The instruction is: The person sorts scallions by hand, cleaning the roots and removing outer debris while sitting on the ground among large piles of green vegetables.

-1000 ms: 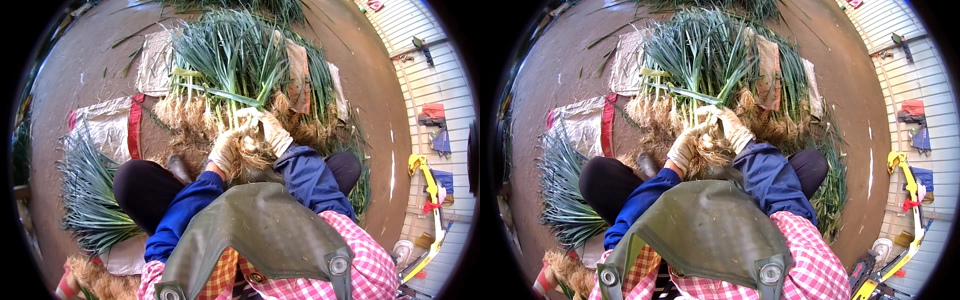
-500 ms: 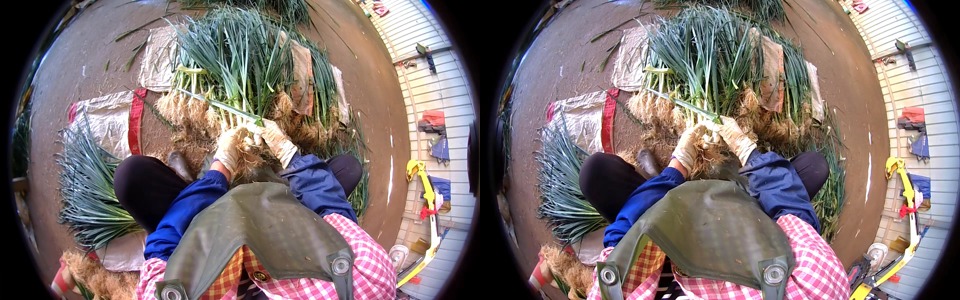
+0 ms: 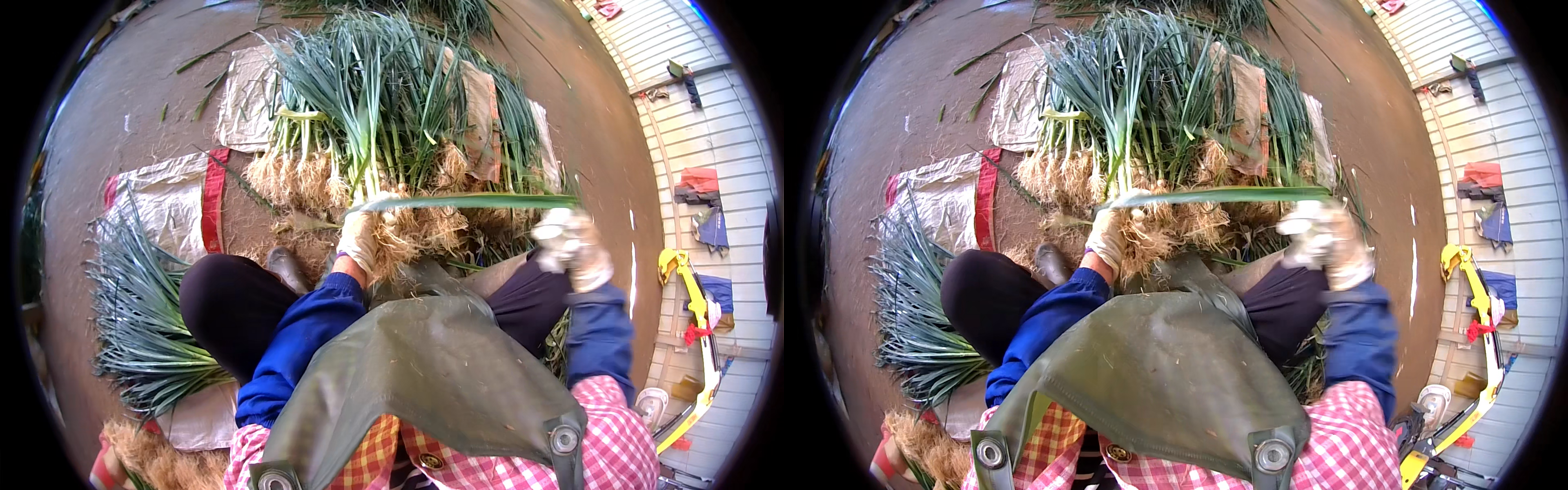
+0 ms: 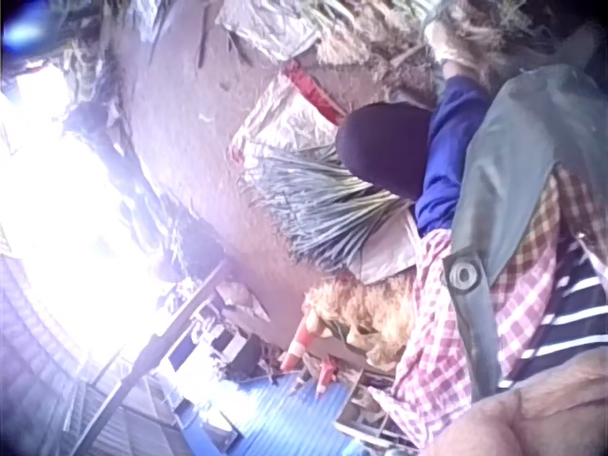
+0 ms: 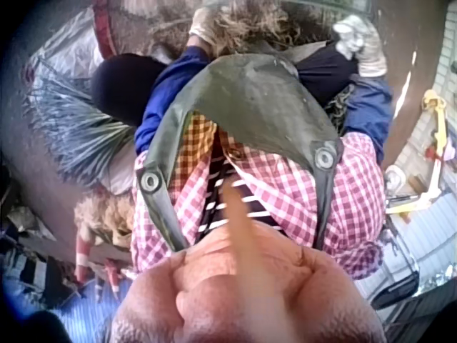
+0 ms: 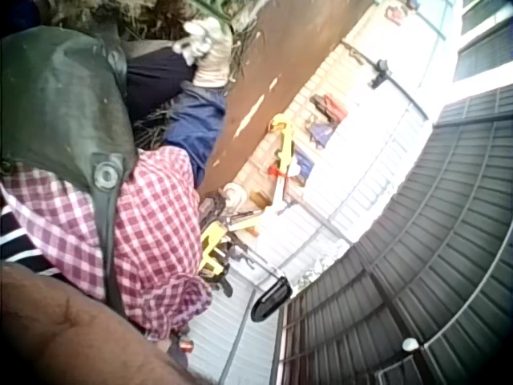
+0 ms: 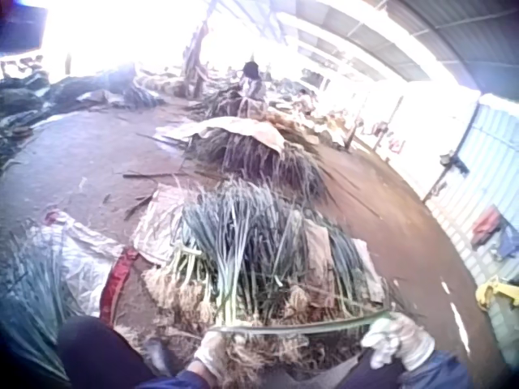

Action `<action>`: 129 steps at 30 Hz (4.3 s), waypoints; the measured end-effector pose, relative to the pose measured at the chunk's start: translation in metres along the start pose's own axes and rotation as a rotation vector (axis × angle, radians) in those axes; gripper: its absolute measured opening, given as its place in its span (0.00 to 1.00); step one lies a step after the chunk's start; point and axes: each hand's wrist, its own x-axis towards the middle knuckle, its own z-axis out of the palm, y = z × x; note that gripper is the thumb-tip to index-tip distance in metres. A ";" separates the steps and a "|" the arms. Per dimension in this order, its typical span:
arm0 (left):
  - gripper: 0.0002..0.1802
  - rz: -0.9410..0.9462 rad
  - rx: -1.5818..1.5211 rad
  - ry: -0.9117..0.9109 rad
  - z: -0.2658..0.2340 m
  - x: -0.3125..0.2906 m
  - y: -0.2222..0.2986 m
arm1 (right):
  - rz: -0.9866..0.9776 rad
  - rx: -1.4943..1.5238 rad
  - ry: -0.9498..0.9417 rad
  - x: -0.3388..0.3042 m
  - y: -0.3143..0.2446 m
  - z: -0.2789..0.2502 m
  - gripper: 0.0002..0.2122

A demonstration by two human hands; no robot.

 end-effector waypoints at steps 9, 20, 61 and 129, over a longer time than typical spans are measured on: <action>0.09 0.326 0.415 -0.029 0.005 0.016 0.032 | 0.297 -1.994 0.832 -0.107 -0.039 -0.159 0.28; 0.15 0.187 0.115 -0.193 -0.001 0.029 0.019 | 0.360 -0.568 -0.016 0.201 0.290 -0.002 0.33; 0.08 -0.049 0.340 -0.081 -0.009 0.028 -0.015 | -0.047 -0.053 0.386 0.218 0.142 0.022 0.16; 0.20 0.201 0.566 -0.236 -0.030 0.021 -0.029 | -0.113 -0.134 0.062 0.163 0.132 0.081 0.16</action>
